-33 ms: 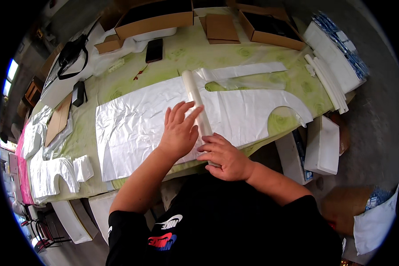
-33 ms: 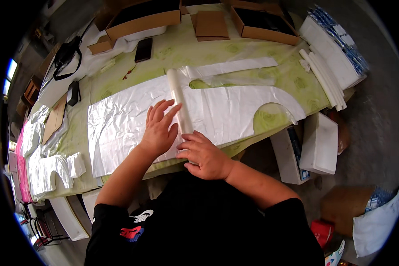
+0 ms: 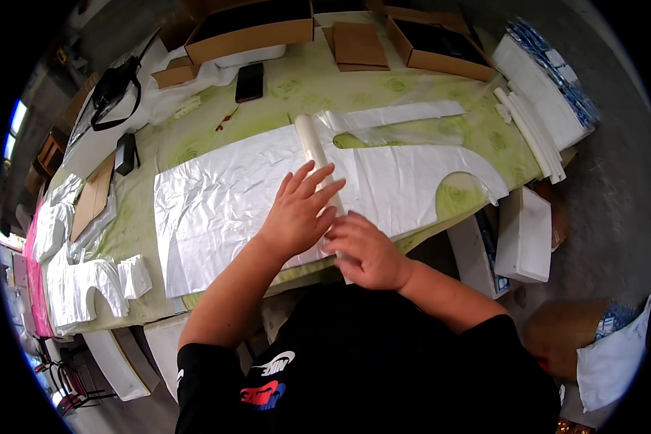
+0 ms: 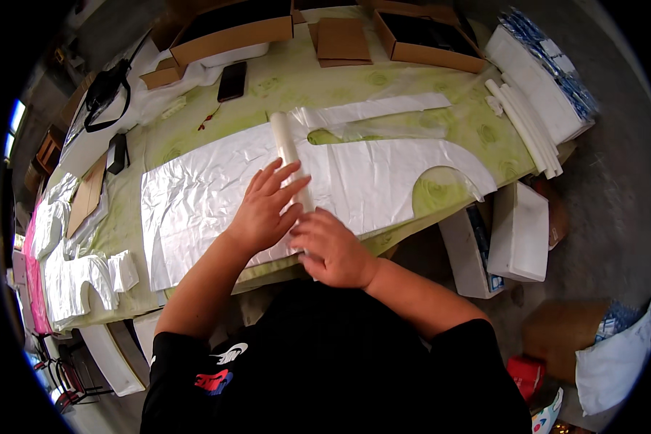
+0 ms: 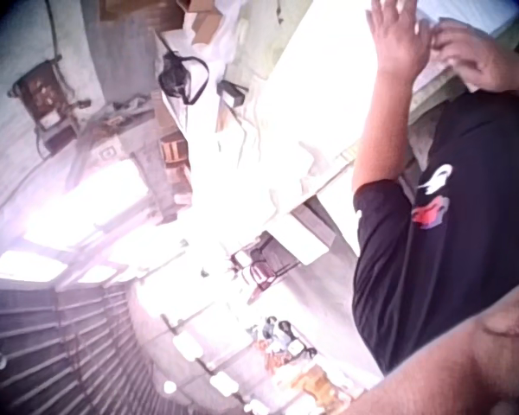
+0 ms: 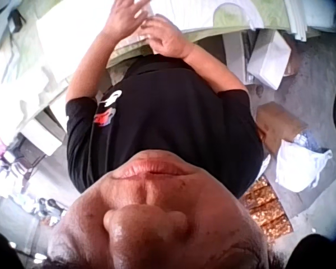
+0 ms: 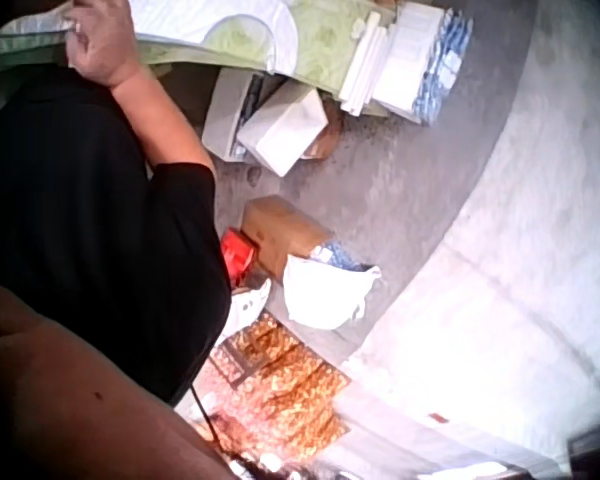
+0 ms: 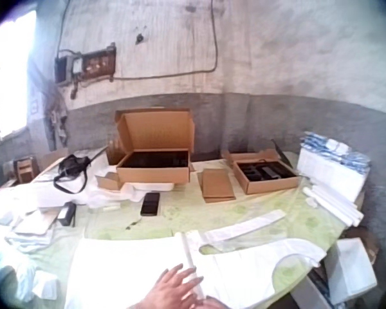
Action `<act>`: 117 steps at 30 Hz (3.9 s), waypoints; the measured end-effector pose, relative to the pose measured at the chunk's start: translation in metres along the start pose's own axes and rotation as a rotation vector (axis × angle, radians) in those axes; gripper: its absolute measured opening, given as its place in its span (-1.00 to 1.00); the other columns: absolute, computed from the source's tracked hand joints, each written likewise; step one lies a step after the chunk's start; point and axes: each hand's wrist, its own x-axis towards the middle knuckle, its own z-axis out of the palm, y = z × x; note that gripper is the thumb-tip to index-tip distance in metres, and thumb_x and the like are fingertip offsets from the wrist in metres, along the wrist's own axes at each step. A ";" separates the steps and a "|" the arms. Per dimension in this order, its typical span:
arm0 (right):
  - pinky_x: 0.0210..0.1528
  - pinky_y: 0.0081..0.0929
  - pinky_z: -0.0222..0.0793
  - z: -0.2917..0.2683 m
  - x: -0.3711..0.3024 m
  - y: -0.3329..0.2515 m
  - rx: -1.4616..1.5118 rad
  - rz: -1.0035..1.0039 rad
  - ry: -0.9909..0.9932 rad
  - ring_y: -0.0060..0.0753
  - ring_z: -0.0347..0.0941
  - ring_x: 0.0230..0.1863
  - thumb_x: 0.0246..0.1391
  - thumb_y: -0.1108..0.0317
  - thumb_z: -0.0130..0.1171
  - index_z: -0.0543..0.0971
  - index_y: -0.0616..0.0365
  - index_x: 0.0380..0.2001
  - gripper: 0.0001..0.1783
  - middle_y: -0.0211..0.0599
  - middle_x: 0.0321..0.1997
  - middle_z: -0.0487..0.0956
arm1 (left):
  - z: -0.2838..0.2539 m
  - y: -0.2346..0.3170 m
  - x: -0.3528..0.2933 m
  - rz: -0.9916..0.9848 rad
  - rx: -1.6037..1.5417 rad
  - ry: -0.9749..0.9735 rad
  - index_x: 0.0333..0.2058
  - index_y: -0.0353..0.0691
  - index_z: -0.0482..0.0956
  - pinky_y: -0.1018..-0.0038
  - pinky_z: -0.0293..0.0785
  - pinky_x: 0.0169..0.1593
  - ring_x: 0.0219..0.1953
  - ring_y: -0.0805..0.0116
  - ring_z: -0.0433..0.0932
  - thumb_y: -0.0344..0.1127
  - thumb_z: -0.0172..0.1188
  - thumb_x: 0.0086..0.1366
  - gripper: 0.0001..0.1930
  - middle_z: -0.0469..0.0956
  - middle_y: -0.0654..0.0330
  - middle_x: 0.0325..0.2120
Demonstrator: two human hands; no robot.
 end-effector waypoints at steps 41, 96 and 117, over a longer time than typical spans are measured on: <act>0.48 0.49 -0.24 0.026 0.122 0.102 -0.651 0.475 -0.141 0.02 -0.02 0.57 0.08 0.06 0.26 0.43 0.05 0.31 -0.27 -0.35 0.49 0.28 | -0.011 -0.030 -0.058 -0.119 -0.253 0.112 0.20 -0.21 0.48 0.05 0.15 0.45 0.46 -0.14 0.18 -0.31 0.30 0.16 -0.41 0.42 0.05 0.29; -0.20 -0.21 0.49 0.123 0.092 -0.047 0.320 -0.606 -0.333 -0.09 0.55 -0.27 -0.09 0.44 0.37 0.65 0.08 -0.23 -0.73 -0.26 -0.31 0.57 | -0.108 -0.086 -0.123 -0.131 0.021 -0.128 -0.16 -0.03 0.74 -0.19 -0.01 0.45 0.42 0.04 0.28 -0.07 0.22 0.39 -0.76 0.62 0.28 0.09; -0.30 -0.30 0.51 0.077 0.024 -0.027 0.385 -0.187 -0.182 -0.19 0.60 -0.37 -0.01 0.57 0.36 0.67 0.13 -0.23 -0.77 -0.28 -0.41 0.64 | -0.126 -0.070 -0.160 -0.719 0.211 0.000 0.47 0.05 0.14 0.09 0.10 0.48 0.48 -0.12 0.09 -0.24 0.35 0.22 -0.13 0.09 -0.05 0.47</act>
